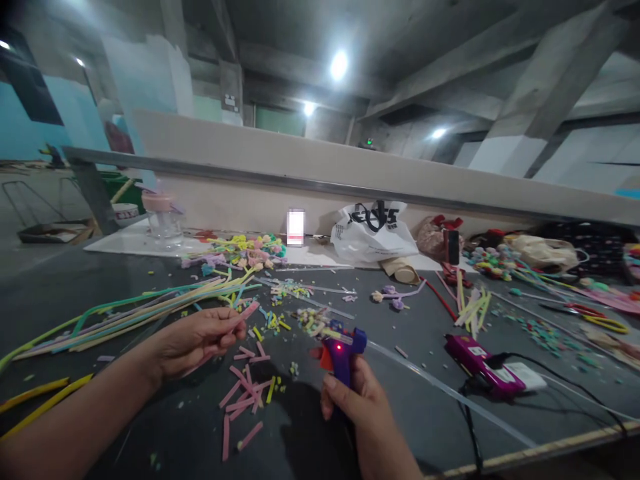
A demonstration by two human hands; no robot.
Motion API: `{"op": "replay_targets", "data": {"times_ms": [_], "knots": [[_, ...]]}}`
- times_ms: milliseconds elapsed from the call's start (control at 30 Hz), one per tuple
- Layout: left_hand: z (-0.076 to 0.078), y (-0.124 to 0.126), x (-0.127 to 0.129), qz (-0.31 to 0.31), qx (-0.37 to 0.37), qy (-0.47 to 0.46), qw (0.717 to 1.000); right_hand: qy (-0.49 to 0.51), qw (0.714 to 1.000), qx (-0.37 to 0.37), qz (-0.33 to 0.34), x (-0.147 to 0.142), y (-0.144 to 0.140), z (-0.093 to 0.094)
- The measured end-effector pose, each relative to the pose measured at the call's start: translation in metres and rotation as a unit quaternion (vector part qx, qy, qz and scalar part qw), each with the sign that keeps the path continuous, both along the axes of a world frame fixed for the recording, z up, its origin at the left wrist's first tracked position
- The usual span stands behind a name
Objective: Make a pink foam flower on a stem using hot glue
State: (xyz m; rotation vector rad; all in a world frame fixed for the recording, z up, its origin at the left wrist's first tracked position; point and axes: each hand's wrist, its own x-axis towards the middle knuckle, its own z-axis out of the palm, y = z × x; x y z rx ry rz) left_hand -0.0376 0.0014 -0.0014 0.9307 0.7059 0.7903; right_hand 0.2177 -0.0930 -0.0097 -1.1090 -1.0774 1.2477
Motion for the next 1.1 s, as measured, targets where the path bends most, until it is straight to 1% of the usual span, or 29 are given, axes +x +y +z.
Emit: {"op": "replay_targets", "data": {"times_ms": [67,167,300,433,567,700,833,1100], "knots": [[0.001,-0.001,0.001,-0.008,-0.001,0.004,1.000,-0.062,0.998,0.027,-0.017,-0.013,-0.001,-0.002],[0.002,-0.002,0.002,-0.016,-0.005,0.009,1.000,-0.135,0.989,0.060,-0.012,-0.026,-0.003,-0.003],[0.003,-0.004,0.003,-0.023,-0.006,0.014,1.000,-0.220,0.972,0.082,-0.017,-0.032,-0.008,-0.006],[0.003,-0.005,0.005,-0.030,-0.004,0.016,0.999,-0.286,0.955,0.083,-0.019,-0.033,-0.012,-0.012],[0.002,-0.005,0.005,-0.023,-0.015,0.014,1.000,-0.295,0.950,0.099,-0.034,-0.034,-0.012,-0.014],[0.000,-0.004,0.005,-0.019,-0.018,0.014,1.000,-0.301,0.948,0.104,-0.027,-0.036,-0.010,-0.016],[-0.001,-0.004,0.005,-0.018,-0.013,0.014,1.000,-0.296,0.947,0.106,-0.062,-0.038,-0.007,-0.017],[-0.001,-0.004,0.005,-0.032,0.002,0.005,0.999,-0.292,0.950,0.089,-0.066,-0.043,-0.006,-0.012]]}}
